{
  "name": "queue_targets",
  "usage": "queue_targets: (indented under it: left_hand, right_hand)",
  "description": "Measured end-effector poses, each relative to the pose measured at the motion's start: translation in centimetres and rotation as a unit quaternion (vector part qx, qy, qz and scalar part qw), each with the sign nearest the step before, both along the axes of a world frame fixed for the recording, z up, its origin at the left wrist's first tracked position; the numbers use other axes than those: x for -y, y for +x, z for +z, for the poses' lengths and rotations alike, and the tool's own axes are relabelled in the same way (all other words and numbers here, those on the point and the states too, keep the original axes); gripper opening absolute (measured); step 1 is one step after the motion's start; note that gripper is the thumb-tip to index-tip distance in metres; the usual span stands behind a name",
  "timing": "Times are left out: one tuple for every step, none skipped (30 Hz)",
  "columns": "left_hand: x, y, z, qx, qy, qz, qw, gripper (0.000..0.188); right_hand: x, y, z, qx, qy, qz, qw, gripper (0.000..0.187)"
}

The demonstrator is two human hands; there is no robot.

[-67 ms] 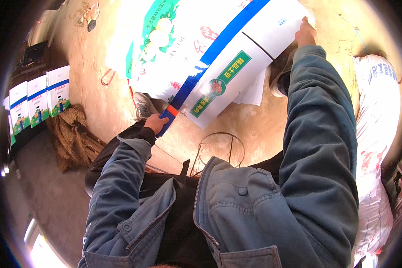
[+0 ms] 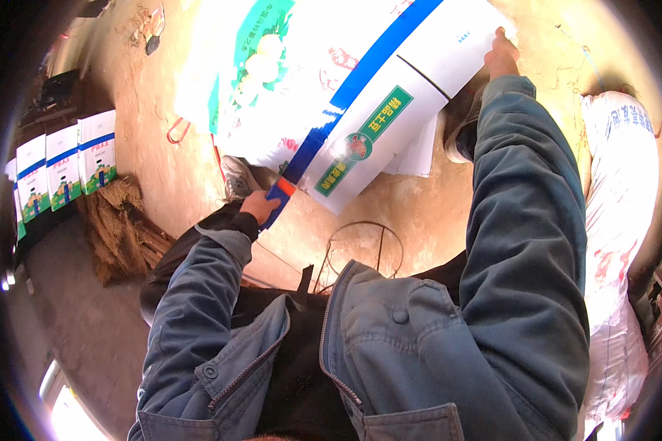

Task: The person assembles flat cardboard boxes by folding and taping the edges with a handheld tape dispenser. They repeatedly fold the flaps, apply blue tape to seal the seams, and stack the finished boxes nearby.

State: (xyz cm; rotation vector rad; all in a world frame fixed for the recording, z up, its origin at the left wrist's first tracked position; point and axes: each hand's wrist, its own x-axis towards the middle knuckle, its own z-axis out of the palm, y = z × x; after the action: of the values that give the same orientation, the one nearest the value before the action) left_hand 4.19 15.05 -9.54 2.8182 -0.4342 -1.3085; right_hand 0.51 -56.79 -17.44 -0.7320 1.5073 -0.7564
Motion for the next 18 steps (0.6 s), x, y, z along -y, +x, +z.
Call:
queue_targets:
  left_hand:
    - [-0.3, -0.1, -0.2, 0.011, 0.037, -0.015, 0.999, 0.049]
    - [-1.0, -0.5, -0.2, 0.022, 0.088, -0.024, 0.996, 0.051]
    - [-1.7, -0.9, -0.4, 0.007, 0.074, -0.025, 0.997, 0.052]
    - [-2.3, -1.5, -0.8, -0.009, 0.087, -0.022, 0.996, 0.053]
    - [-2.8, -1.9, -1.4, -0.029, 0.064, -0.008, 0.997, 0.051]
    - [-3.3, -2.2, -2.2, -0.046, 0.013, 0.033, 0.998, 0.048]
    - [-3.4, -2.3, -3.2, -0.067, -0.044, 0.071, 0.994, 0.045]
    - [-3.6, -2.9, -4.1, -0.088, -0.119, 0.116, 0.982, 0.042]
    - [-4.0, -3.9, -4.7, -0.084, -0.124, 0.162, 0.975, 0.042]
    - [-3.6, -4.1, -5.8, -0.067, -0.16, 0.211, 0.962, 0.043]
    - [-3.0, -4.1, -6.8, -0.045, -0.203, 0.257, 0.944, 0.046]
    - [-2.4, -3.8, -7.6, -0.026, -0.246, 0.299, 0.922, 0.05]
    - [-2.4, -3.8, -7.9, -0.134, -0.282, 0.421, 0.852, 0.056]
    - [-1.9, -3.7, -8.4, -0.115, -0.29, 0.439, 0.842, 0.051]
    - [-1.9, -3.3, -8.6, -0.137, -0.301, 0.452, 0.828, 0.047]
    - [-1.9, -3.0, -8.7, -0.15, -0.323, 0.456, 0.816, 0.043]
    - [-2.2, -2.5, -8.7, -0.195, -0.323, 0.454, 0.807, 0.039]
    - [-2.6, -2.1, -8.8, -0.268, -0.33, 0.448, 0.786, 0.035]
  right_hand:
    - [0.3, 0.3, -0.6, 0.012, -0.006, 0.003, 1.0, 0.058]
    - [0.8, 0.6, -1.1, 0.025, -0.018, -0.004, 1.0, 0.06]
    - [1.1, 1.0, -1.7, 0.018, -0.015, 0.02, 1.0, 0.058]
    - [1.3, 1.0, -2.2, 0.012, -0.019, 0.033, 0.999, 0.057]
    - [1.3, 1.1, -2.8, 0.005, -0.023, 0.046, 0.999, 0.055]
    - [1.1, 0.6, -3.2, 0.004, -0.019, 0.043, 0.999, 0.054]
    - [0.5, 0.3, -3.5, 0.004, -0.015, 0.04, 0.999, 0.052]
    - [-0.2, -0.2, -3.7, 0.004, -0.032, 0.041, 0.999, 0.052]
    - [-1.5, -1.4, -3.7, 0.036, -0.018, 0.11, 0.993, 0.054]
    - [-2.8, -1.7, -3.5, 0.059, -0.03, 0.148, 0.987, 0.057]
    - [-4.8, -1.8, -3.4, 0.032, -0.085, 0.187, 0.978, 0.061]
    - [-6.8, -2.4, -2.9, -0.035, -0.12, 0.171, 0.977, 0.065]
    - [-9.2, -2.8, -2.5, -0.091, -0.123, 0.164, 0.975, 0.066]
    - [-12.0, -3.1, -2.1, -0.009, -0.154, 0.14, 0.978, 0.064]
    - [-15.1, -3.9, -1.6, -0.062, -0.224, 0.157, 0.96, 0.062]
    - [-18.0, -4.1, -1.2, -0.043, -0.125, 0.121, 0.984, 0.06]
    - [-21.6, -4.4, -1.2, -0.074, -0.137, 0.102, 0.982, 0.059]
    - [-25.0, -5.7, -1.1, -0.039, -0.043, 0.105, 0.993, 0.047]
